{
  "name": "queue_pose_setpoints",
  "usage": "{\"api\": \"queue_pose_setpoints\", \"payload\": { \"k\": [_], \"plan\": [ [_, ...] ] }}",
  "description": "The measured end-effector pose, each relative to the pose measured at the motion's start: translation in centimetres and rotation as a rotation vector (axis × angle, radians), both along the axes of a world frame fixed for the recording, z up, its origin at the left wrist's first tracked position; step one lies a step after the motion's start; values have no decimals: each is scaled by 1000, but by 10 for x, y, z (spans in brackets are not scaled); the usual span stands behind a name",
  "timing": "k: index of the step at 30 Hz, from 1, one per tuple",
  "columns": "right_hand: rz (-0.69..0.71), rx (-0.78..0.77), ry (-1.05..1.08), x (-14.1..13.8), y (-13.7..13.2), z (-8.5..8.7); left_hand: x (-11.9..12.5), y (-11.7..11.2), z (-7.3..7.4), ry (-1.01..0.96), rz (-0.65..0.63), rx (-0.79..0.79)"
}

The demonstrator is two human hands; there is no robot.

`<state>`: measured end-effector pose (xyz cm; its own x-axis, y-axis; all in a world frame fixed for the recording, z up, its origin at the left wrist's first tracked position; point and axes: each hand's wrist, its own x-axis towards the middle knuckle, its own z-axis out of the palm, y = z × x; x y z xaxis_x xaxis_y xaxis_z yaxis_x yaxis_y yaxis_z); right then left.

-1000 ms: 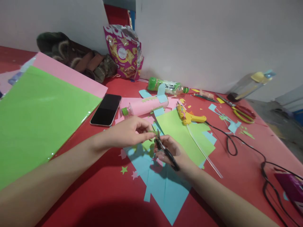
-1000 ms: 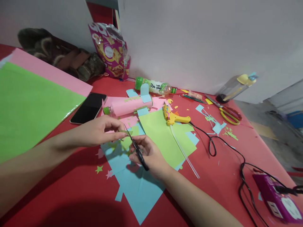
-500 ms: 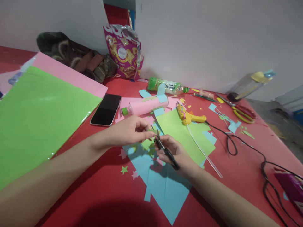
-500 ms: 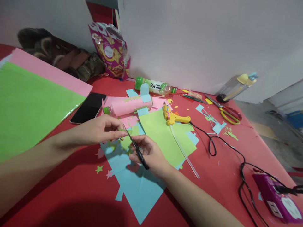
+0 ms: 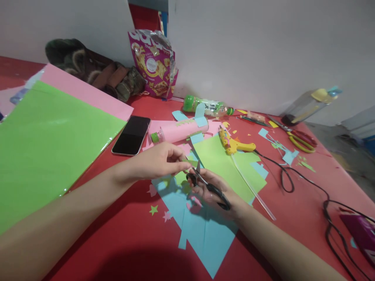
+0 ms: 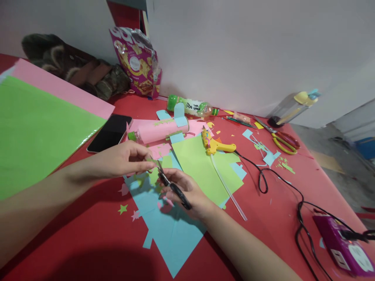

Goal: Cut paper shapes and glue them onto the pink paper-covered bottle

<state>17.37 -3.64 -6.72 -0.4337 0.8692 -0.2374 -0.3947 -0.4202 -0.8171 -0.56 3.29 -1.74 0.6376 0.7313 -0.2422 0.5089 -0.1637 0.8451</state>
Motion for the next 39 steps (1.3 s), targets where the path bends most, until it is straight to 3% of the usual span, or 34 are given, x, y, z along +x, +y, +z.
{"api": "queue_pose_setpoints", "payload": {
  "k": [7,29,39],
  "plan": [
    [-1,-38,9,1,0,-1,0,0,2,-31,-7,-18],
    [27,135,-129,1,4,-4,2,0,-2,-44,-15,-66],
    [112,88,-37,3,3,-1,2,-1,-1,-53,-18,-131]
  ]
}}
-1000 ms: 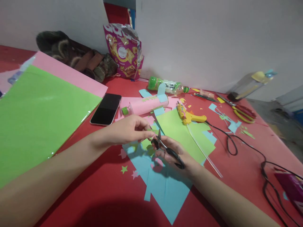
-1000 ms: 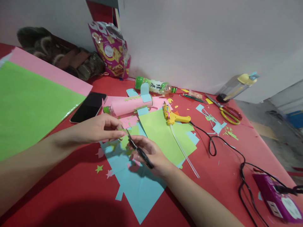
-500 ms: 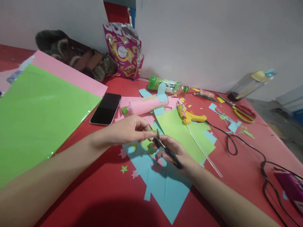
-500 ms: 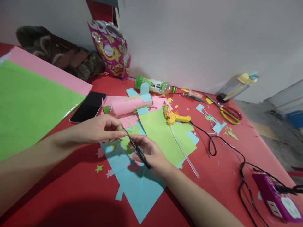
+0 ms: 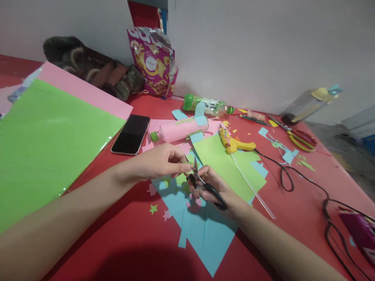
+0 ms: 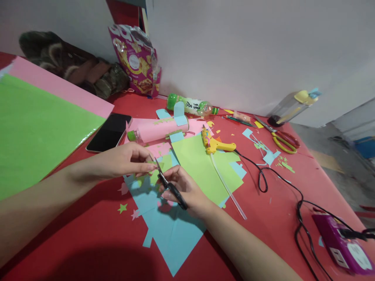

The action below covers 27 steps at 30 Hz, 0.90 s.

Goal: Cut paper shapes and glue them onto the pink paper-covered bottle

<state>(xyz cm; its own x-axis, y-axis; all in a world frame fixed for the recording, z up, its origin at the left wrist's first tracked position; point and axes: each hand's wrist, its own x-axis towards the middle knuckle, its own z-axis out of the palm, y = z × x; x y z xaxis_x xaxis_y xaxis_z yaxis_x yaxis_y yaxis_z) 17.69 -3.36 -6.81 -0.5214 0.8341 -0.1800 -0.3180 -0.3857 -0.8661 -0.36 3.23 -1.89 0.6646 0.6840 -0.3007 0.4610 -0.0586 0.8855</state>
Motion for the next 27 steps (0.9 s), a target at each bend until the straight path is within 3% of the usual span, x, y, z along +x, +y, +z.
{"api": "queue_pose_setpoints", "payload": {
  "k": [14,27],
  "plan": [
    [-5,-56,45,0,0,2,2,1,-3,32,-17,-6],
    [-43,-107,96,-1,0,-1,4,-2,-1,-2,47,-18]
  ]
}}
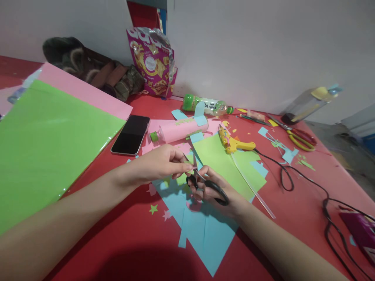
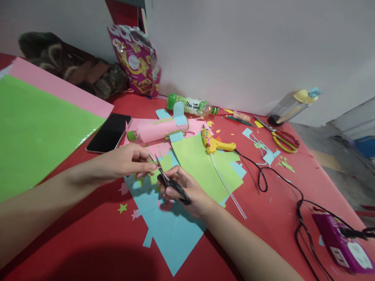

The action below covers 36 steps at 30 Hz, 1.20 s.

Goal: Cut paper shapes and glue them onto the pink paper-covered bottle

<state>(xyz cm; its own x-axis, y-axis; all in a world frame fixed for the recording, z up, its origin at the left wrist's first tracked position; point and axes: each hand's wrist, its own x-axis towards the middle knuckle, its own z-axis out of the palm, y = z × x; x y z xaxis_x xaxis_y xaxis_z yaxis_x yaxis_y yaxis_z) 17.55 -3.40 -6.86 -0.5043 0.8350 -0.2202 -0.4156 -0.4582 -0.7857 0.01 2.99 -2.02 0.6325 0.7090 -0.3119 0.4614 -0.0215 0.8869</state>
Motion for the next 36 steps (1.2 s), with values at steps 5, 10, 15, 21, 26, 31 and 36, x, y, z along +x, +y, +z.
{"api": "queue_pose_setpoints", "payload": {
  "k": [5,10,15,21,26,31,36],
  "plan": [
    [14,-19,6,0,0,1,0,-1,2,-7,7,-3],
    [3,-50,-1,-1,-1,3,3,-3,1,-36,62,-20],
    [-35,-64,-1,-2,-1,0,5,-6,-5,-105,110,-44],
    [-62,-72,9,-2,-1,-2,7,-9,-7,-133,142,-52],
    [-86,-44,-3,-4,-3,-3,11,-11,-8,-159,203,-92],
    [-116,-32,-18,-6,-5,-2,14,-14,-12,-207,246,-109],
    [-139,-4,-59,-8,-6,-1,17,-18,-12,-281,303,-118]
  ]
}}
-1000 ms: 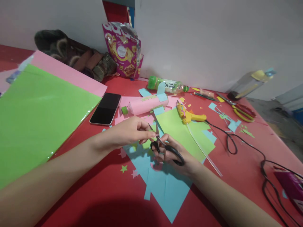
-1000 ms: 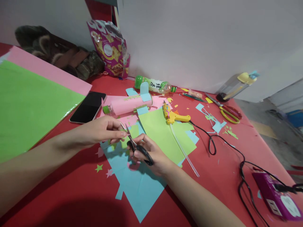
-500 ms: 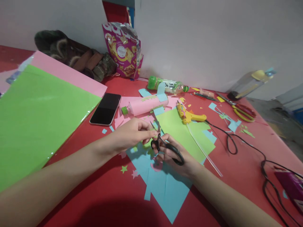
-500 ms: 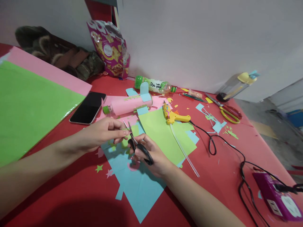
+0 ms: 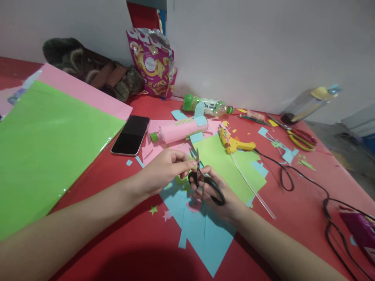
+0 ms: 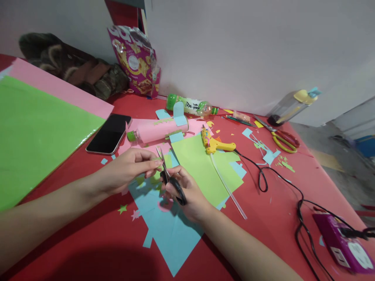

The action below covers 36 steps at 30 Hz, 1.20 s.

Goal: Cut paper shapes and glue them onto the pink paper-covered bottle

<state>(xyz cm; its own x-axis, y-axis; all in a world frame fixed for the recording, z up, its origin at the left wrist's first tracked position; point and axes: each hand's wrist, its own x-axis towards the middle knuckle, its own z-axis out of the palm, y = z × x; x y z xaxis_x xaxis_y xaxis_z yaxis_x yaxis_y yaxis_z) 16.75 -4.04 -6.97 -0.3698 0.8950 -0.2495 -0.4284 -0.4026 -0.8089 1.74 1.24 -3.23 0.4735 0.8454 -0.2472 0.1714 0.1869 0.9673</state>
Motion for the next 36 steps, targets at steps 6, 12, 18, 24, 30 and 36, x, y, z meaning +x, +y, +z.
{"api": "queue_pose_setpoints", "payload": {
  "k": [6,12,18,24,30,36],
  "plan": [
    [-16,-4,-22,-1,-1,-1,3,-3,-2,-82,38,-49],
    [-31,21,-28,0,-1,-4,5,-6,-2,-171,68,-131],
    [-72,8,-74,-2,-3,-4,5,-7,0,-198,88,-175],
    [-116,-3,-70,-4,-3,-5,7,-8,0,-230,112,-240],
    [-152,-8,-63,-5,-3,-5,9,-8,0,-246,142,-266],
    [-171,-17,-63,-6,-2,-5,8,-8,-1,-231,127,-239]
  ]
}}
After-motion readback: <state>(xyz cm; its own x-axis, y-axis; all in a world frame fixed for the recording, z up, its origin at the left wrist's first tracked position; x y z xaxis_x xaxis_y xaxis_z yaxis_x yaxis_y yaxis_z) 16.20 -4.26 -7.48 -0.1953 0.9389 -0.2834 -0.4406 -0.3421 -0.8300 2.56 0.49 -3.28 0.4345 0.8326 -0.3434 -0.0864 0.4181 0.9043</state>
